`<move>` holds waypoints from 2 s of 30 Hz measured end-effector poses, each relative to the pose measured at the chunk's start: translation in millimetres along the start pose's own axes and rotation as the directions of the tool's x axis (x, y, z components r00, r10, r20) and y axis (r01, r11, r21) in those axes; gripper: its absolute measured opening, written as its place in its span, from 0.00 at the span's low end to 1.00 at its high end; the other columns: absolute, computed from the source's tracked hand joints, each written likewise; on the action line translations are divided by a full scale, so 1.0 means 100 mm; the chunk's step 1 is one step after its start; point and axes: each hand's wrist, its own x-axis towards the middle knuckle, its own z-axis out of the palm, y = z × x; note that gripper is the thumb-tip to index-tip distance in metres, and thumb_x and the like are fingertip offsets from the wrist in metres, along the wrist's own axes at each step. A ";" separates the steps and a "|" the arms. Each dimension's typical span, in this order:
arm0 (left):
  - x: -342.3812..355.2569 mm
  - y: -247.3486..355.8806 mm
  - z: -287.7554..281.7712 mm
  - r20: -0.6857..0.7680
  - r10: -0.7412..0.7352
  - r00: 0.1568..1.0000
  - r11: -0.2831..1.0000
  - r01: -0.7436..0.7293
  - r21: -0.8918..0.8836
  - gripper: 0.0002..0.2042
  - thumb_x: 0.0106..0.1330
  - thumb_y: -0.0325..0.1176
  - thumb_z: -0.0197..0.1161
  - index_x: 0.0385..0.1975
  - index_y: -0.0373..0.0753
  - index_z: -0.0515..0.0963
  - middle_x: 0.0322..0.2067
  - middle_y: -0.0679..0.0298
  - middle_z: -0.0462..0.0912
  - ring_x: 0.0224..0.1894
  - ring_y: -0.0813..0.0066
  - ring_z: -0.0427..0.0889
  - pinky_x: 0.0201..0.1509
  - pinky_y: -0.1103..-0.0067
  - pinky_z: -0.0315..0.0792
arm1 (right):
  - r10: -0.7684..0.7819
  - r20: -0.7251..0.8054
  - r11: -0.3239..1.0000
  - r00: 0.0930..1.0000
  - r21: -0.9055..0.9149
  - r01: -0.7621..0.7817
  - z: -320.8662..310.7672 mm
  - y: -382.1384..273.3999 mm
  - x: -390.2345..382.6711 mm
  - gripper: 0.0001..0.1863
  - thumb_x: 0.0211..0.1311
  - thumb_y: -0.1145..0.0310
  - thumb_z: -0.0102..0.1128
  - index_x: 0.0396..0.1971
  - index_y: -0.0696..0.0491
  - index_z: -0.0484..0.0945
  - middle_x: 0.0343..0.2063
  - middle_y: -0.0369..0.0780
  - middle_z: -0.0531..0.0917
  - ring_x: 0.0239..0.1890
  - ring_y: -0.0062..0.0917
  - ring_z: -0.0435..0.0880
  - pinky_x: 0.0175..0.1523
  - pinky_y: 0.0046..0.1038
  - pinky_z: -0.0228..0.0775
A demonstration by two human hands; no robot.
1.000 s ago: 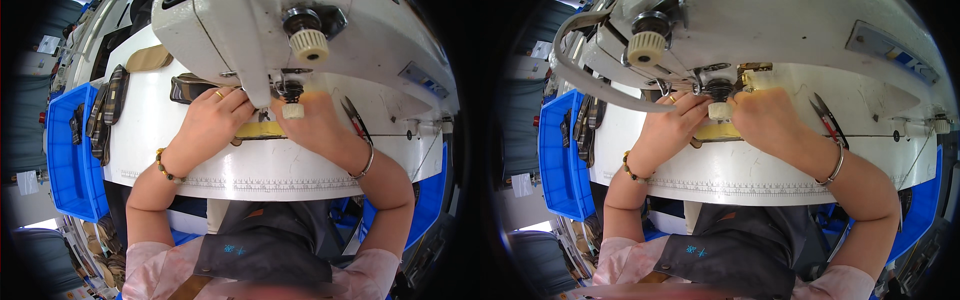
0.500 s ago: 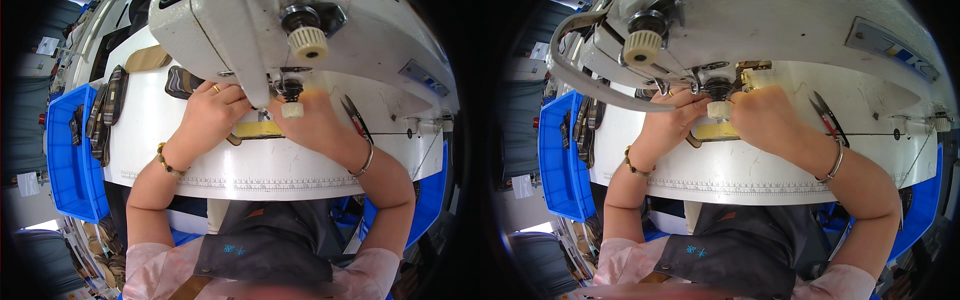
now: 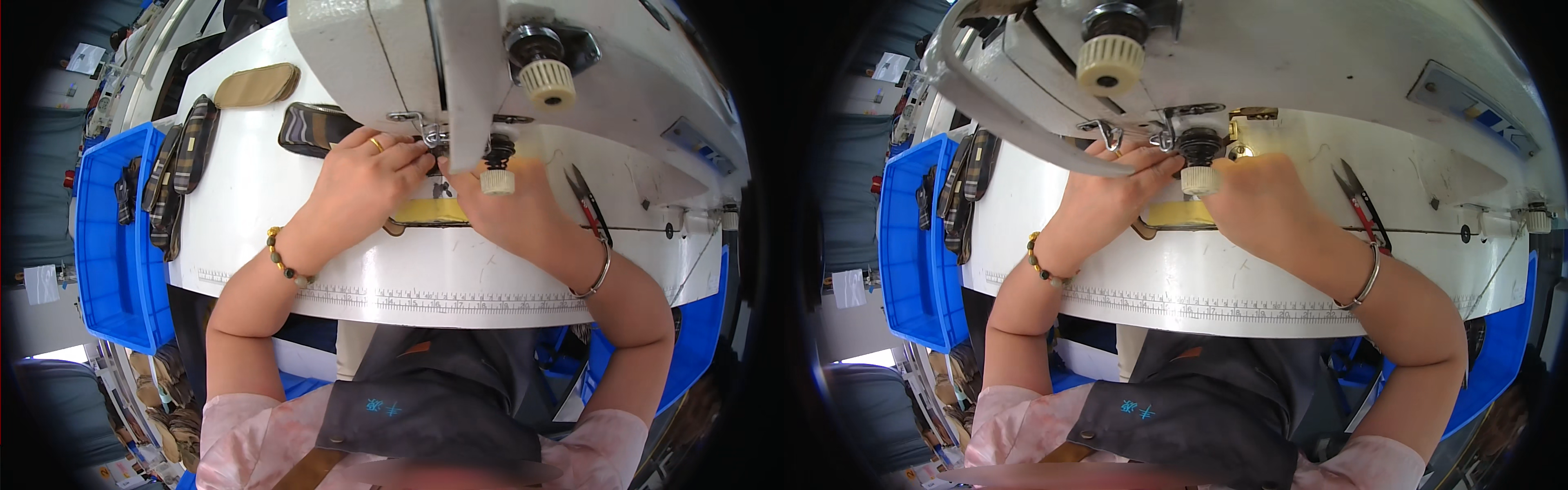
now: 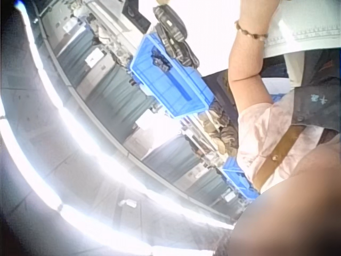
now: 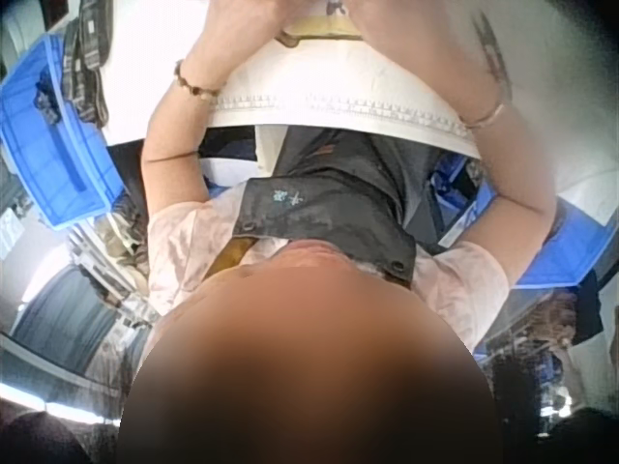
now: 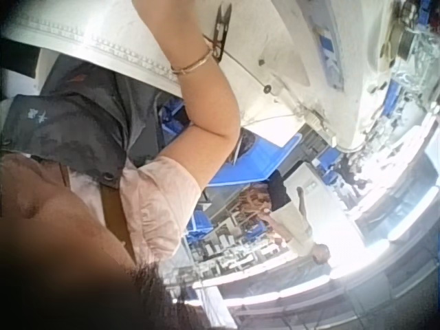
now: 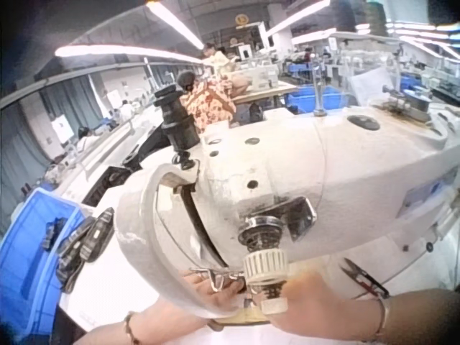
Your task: Sewing leather straps and components for footwear using an industrial sewing machine.
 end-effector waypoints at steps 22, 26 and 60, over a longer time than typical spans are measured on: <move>-0.52 0.16 -0.16 -0.223 -0.022 0.975 1.000 0.021 -0.009 0.15 0.45 0.25 0.68 0.36 0.37 0.86 0.36 0.65 0.88 0.32 0.71 0.82 0.33 0.78 0.80 | 0.118 -0.048 0.919 0.992 0.384 -0.090 -0.08 -0.12 0.02 0.12 0.62 0.66 0.62 0.22 0.56 0.81 0.13 0.41 0.80 0.18 0.31 0.81 0.25 0.31 0.71; -0.78 0.49 -0.37 -0.325 0.009 0.946 0.999 -0.018 -0.027 0.14 0.47 0.25 0.68 0.36 0.35 0.86 0.39 0.60 0.88 0.34 0.70 0.83 0.37 0.78 0.82 | 0.172 0.464 0.559 0.869 0.681 -0.474 -0.40 -0.31 0.14 0.17 0.68 0.60 0.61 0.25 0.58 0.80 0.16 0.41 0.81 0.18 0.26 0.80 0.27 0.28 0.71; -1.01 -1.40 -0.32 -0.301 -0.551 0.778 0.825 0.563 -0.054 0.06 0.68 0.30 0.64 0.40 0.37 0.83 0.40 0.56 0.86 0.45 0.53 0.81 0.50 0.66 0.74 | 0.122 -0.079 0.992 0.989 -0.024 -0.125 -1.01 -0.26 -1.13 0.05 0.57 0.68 0.66 0.33 0.50 0.82 0.19 0.34 0.76 0.21 0.29 0.79 0.26 0.32 0.70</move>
